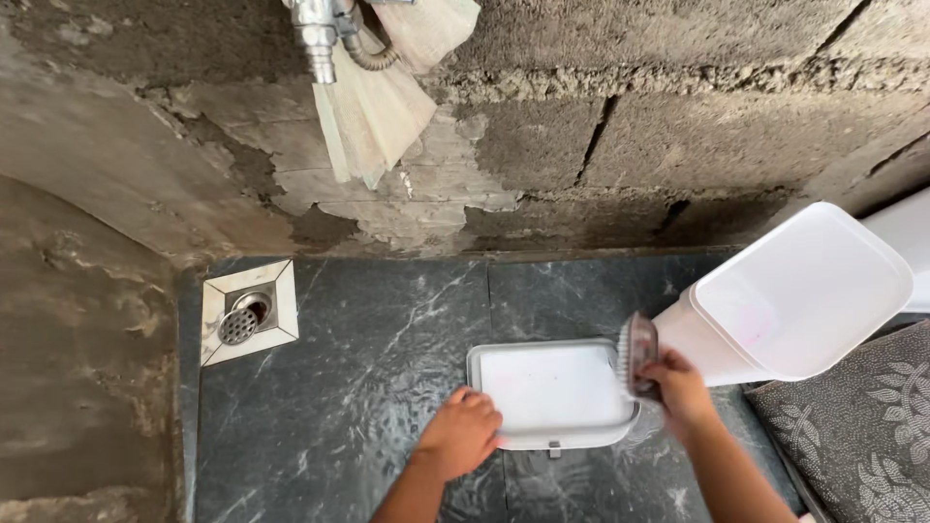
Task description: The person removes a plastic bag from a white container, rinses the container and its lid under a tap, adds cleaning agents, and scrubs the interior with a brush before rinsing again.
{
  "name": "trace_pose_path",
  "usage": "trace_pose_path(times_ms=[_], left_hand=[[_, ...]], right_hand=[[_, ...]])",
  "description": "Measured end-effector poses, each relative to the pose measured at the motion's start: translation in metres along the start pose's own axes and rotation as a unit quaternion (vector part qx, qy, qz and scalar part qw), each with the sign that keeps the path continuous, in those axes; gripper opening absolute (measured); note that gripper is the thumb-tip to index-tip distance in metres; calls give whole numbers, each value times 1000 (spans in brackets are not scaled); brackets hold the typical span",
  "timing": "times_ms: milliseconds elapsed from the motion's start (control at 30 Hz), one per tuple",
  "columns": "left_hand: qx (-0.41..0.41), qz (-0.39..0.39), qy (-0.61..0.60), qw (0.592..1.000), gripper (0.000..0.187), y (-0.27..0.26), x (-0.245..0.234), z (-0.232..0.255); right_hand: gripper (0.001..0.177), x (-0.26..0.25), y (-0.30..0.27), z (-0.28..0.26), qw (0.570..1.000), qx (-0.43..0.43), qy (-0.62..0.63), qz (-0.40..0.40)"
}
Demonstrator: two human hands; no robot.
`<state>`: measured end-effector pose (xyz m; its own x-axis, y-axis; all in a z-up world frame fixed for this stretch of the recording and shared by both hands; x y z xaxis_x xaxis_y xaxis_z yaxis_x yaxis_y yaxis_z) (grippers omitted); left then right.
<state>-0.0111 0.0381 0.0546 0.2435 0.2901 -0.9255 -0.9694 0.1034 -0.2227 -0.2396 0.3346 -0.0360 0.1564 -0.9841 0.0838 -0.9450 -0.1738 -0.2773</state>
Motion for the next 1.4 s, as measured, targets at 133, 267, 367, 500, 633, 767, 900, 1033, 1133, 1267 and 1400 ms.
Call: trace_pose_path(times_ms=[133, 267, 367, 500, 633, 767, 900, 1033, 1133, 1267, 1400], left_hand=[[-66, 157, -131, 977, 30, -9, -59, -27], [-208, 149, -217, 942, 30, -28, -72, -58], [-230, 221, -252, 914, 30, -40, -84, -67], [-220, 228, -264, 911, 29, -43, -87, -65], [-231, 173, -260, 921, 33, -40, -89, -69], [-240, 174, -260, 919, 35, -41, -94, -80], [-212, 175, -260, 926, 36, -33, -88, -93], [-175, 109, -220, 953, 37, -27, -74, -82], [-146, 55, -151, 976, 37, -23, -53, -63], [-149, 101, -80, 980, 38, -14, -37, -44], [-148, 115, -93, 978, 39, -21, -35, -50]], right_hand=[[46, 1, -16, -65, 959, -140, -214, 119], [45, 34, -53, -89, 870, -264, -377, 175], [46, 52, -58, -40, 861, -158, -463, 141], [63, 142, -47, 41, 763, -168, -621, -61], [61, 232, -112, 86, 761, -207, -548, -280], [43, 239, -106, 37, 701, -315, -540, -343], [42, 225, -46, 9, 767, -153, -602, -162], [41, 288, -125, 28, 664, -295, -543, -422], [40, 236, -53, -7, 721, -187, -623, -240], [39, 271, -75, 8, 703, -237, -575, -345], [38, 249, -42, -11, 746, -172, -607, -210]])
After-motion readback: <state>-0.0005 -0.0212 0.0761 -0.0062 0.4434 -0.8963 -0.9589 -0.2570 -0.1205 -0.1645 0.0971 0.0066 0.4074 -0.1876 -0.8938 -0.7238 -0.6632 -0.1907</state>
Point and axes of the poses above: each hand's wrist, its own y-axis towards the middle knuckle, its own x-axis out of the palm, z = x × y, the point moved 8 cm from there along y, towards the middle knuckle, and after that the axes turned 10 degrees about -x, right-handed, at the moved point
